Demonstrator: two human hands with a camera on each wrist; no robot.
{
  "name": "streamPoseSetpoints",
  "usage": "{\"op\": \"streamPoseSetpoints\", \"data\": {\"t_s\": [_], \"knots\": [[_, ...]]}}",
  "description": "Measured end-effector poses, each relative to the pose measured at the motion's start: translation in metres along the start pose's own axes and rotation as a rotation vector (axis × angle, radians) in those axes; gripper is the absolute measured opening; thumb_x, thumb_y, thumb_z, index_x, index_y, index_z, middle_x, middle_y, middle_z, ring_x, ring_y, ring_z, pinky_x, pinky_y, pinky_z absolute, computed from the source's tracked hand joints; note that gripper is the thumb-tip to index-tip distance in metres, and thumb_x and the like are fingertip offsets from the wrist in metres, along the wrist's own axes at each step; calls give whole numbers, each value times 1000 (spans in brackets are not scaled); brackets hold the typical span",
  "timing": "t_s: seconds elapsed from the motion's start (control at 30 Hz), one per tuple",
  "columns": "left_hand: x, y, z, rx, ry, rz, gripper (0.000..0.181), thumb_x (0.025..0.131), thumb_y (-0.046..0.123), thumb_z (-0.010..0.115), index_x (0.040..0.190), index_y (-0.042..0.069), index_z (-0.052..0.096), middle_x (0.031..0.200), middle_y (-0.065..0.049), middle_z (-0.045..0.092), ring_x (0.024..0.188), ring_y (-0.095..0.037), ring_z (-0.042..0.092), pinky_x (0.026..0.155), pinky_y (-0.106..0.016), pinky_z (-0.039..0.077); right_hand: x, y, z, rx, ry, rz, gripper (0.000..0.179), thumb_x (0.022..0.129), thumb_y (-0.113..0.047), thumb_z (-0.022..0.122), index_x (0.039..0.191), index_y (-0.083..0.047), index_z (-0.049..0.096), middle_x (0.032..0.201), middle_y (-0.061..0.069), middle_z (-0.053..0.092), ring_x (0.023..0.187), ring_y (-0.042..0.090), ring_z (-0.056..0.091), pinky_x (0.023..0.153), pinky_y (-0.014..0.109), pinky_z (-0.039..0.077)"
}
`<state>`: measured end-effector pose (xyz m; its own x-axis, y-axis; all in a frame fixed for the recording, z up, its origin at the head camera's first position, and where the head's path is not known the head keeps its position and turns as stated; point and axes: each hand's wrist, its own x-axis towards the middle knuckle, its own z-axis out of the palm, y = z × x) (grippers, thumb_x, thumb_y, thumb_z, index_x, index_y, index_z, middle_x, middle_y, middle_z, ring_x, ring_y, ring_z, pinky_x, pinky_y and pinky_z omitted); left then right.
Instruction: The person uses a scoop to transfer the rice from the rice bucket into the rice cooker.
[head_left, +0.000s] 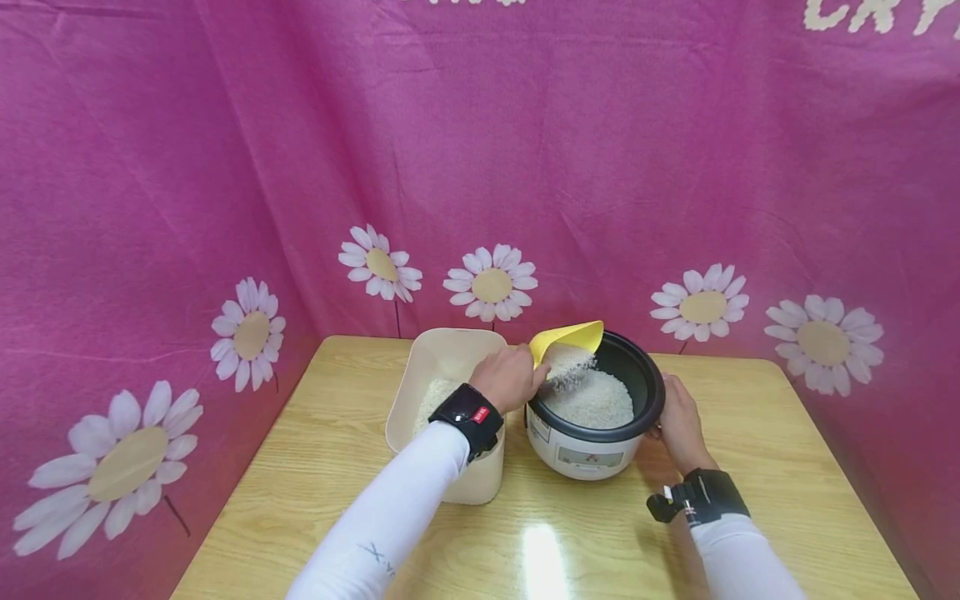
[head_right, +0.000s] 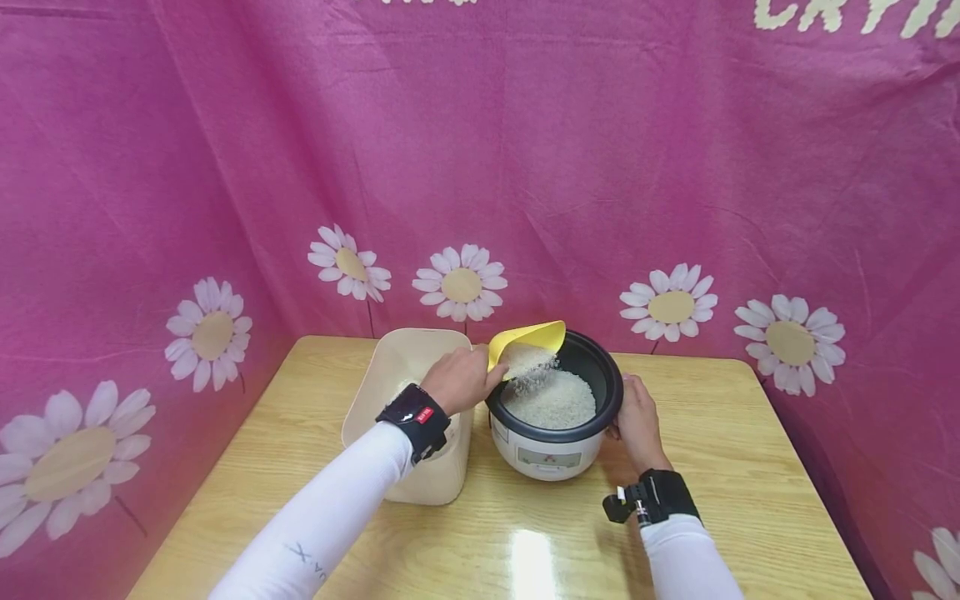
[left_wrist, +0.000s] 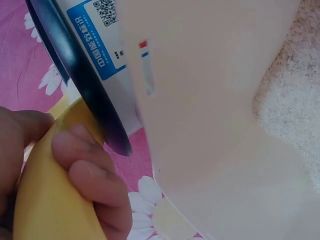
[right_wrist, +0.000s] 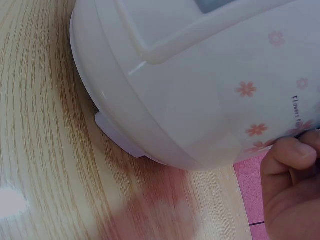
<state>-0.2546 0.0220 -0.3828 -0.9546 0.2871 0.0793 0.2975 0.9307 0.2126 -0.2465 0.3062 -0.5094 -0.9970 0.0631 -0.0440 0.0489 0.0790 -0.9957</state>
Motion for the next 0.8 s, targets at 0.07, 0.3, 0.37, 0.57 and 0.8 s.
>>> {"op": "streamPoseSetpoints", "data": {"t_s": [0.07, 0.3, 0.37, 0.57, 0.8], "knots": [[1, 0, 0, -14, 0, -10, 39, 103, 44, 59, 103, 6, 66, 75, -2, 60, 66, -17, 62, 59, -29, 49, 0, -1, 1, 5, 6, -2, 28, 112, -47, 32, 114, -24, 49, 68, -9, 50, 53, 13, 46, 49, 32, 43], [1, 1, 0, 2, 33, -16, 41, 102, 46, 60, 107, 5, 63, 74, -3, 63, 65, -18, 65, 58, -30, 51, 1, 0, 3, 4, 25, -5, 29, 111, -48, 34, 115, -24, 50, 66, -9, 49, 51, 13, 46, 47, 33, 42], [0, 1, 0, -4, 37, -21, 41, 102, 46, 60, 107, 5, 63, 74, -3, 63, 64, -18, 64, 58, -29, 50, 2, 1, 3, 6, 26, -2, 30, 111, -49, 33, 116, -25, 50, 66, -10, 49, 50, 13, 45, 48, 33, 42], [0, 0, 1, -6, 82, -15, 40, 101, 46, 62, 106, 6, 61, 73, -3, 61, 62, -18, 62, 56, -29, 50, -2, -6, 4, 14, 23, 30, 29, 112, -46, 32, 119, -23, 49, 66, -9, 49, 51, 13, 46, 49, 31, 43], [0, -1, 3, 10, 134, 10, 41, 98, 48, 66, 103, 7, 60, 70, -2, 61, 59, -18, 62, 52, -28, 47, -15, -26, 8, 32, -5, 29, 31, 113, -39, 31, 120, -14, 47, 67, -7, 50, 52, 14, 47, 49, 32, 43]]}}
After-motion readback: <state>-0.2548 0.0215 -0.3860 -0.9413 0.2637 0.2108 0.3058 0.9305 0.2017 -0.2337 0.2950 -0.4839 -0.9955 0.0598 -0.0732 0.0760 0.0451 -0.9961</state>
